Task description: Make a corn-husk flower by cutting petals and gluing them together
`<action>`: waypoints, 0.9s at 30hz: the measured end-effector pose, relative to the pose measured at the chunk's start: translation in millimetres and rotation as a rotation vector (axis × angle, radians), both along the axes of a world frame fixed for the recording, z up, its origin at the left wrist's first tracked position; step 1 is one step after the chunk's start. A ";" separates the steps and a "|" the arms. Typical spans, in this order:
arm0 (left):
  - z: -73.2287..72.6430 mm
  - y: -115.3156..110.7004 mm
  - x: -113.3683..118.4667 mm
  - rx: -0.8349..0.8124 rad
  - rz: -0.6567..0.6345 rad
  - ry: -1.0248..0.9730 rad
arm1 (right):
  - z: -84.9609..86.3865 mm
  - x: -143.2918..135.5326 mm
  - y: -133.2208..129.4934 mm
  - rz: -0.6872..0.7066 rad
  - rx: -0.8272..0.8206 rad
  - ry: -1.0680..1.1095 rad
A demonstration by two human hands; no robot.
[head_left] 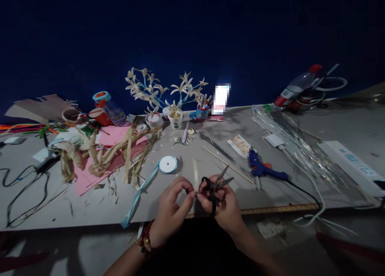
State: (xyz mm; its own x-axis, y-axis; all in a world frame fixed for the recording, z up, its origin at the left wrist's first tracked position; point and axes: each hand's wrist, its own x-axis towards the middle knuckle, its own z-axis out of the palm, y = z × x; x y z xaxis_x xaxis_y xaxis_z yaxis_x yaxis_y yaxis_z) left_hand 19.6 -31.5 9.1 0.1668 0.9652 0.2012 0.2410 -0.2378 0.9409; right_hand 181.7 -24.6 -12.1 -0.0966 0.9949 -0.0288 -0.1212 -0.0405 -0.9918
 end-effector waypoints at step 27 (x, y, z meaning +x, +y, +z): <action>-17.2 -5.2 13.6 -0.157 0.204 -0.593 | -12.5 1.7 -35.5 0.292 -0.195 -0.047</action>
State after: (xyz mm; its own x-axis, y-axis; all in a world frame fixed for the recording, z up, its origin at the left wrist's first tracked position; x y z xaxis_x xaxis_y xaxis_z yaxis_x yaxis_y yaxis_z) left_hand 33.2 -36.7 -8.1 -0.1197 0.9912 0.0568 -0.3042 -0.0911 0.9483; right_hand 183.4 -60.1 -24.6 -0.3703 0.9009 -0.2265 -0.0308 -0.2556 -0.9663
